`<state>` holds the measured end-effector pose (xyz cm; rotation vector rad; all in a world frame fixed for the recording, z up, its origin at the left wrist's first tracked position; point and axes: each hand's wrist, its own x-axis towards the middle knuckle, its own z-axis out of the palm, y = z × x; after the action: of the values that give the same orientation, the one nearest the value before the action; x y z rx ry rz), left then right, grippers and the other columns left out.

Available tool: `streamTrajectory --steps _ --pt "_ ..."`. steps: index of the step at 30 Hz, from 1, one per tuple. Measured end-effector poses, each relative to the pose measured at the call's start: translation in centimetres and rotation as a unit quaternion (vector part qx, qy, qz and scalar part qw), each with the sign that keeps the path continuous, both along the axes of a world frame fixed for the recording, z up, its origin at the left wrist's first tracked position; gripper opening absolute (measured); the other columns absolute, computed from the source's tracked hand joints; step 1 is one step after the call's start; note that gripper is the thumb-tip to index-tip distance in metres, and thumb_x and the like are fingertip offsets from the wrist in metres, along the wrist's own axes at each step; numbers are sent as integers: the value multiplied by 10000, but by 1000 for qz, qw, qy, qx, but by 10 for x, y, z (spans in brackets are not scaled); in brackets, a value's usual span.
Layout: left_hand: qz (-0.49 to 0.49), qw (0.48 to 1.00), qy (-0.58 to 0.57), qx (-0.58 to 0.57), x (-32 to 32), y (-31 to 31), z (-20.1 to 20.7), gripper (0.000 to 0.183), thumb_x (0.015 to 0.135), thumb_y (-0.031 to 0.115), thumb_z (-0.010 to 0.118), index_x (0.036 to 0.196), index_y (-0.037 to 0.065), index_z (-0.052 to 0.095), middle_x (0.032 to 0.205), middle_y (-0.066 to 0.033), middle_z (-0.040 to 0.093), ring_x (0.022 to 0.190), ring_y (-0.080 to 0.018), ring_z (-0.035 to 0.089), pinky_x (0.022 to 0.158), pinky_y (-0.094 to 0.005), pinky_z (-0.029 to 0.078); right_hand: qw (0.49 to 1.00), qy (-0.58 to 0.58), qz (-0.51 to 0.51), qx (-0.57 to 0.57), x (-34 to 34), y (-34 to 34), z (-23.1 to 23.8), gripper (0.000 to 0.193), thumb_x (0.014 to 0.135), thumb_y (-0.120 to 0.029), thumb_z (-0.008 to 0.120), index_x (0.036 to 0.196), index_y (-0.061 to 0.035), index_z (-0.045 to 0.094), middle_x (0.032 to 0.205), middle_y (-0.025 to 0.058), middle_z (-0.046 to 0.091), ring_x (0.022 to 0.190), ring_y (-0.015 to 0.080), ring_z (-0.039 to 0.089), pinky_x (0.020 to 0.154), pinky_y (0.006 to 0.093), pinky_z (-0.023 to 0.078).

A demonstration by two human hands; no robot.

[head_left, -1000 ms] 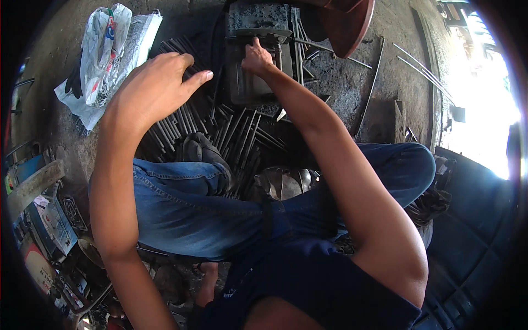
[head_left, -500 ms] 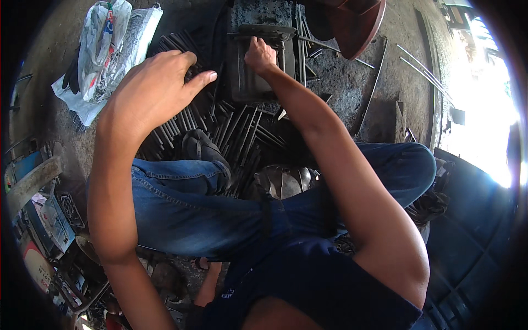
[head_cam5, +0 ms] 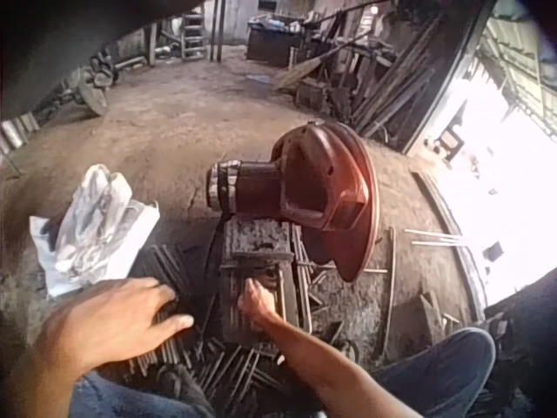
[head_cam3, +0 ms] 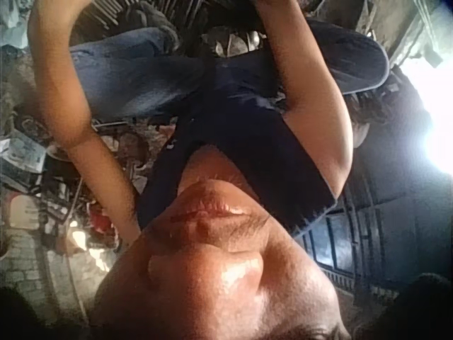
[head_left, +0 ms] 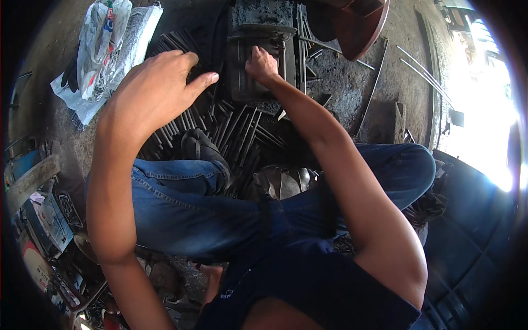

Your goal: Cutting metal rods into smaller pieces using a circular chop saw on the floor.

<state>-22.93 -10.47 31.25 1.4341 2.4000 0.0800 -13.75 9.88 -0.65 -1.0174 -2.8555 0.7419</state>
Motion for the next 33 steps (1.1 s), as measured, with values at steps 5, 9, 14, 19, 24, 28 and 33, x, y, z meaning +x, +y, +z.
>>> streamTrajectory --steps 5,9,14,19,24,28,33 --pt "22 997 -35 -70 0 4 6 551 934 463 559 1188 -23 619 1157 -191 636 1086 -348 610 948 -418 468 995 -12 33 92 -16 15 -4 210 882 -160 510 1052 -47 561 1026 180 628 870 361 673 748 473 544" --pt "36 995 -33 -85 0 5 8 565 935 473 554 1198 -23 614 1162 -186 634 1080 -348 612 947 -418 469 981 -70 83 163 -37 34 0 190 892 -135 501 1021 -57 617 1026 160 644 879 328 691 725 451 554" --pt "33 996 -35 -72 0 3 7 559 934 473 555 1195 -18 615 1146 -183 636 1069 -346 614 932 -421 475 955 -92 175 219 -44 49 1 194 893 -119 508 997 -61 660 986 140 669 865 299 701 698 394 562" --pt "17 1000 -17 -20 2 1 6 482 936 421 567 1110 -22 641 1048 -187 663 993 -350 643 872 -428 514 947 -94 213 222 -56 34 -1 188 883 -104 517 990 -49 661 934 134 683 831 284 711 673 389 569" --pt "25 997 -36 -61 -1 3 5 555 938 472 549 1200 -14 603 1174 -185 623 1085 -346 603 943 -424 466 957 -65 213 188 -75 -11 -9 159 868 -103 528 973 -53 637 950 142 657 826 266 699 665 392 562" --pt "23 998 -29 -43 0 -3 5 531 938 458 552 1170 -16 616 1128 -188 636 1052 -351 616 919 -427 482 952 -44 192 235 -73 -11 -4 179 870 -133 537 999 -69 643 1115 144 596 975 275 631 796 390 502" --pt "7 1000 1 9 -1 -8 5 477 939 416 566 1099 -27 643 1020 -200 666 963 -357 651 859 -432 518 933 -116 225 257 -69 -5 9 240 860 -162 557 1067 -79 649 1143 122 590 1049 273 591 888 408 424"
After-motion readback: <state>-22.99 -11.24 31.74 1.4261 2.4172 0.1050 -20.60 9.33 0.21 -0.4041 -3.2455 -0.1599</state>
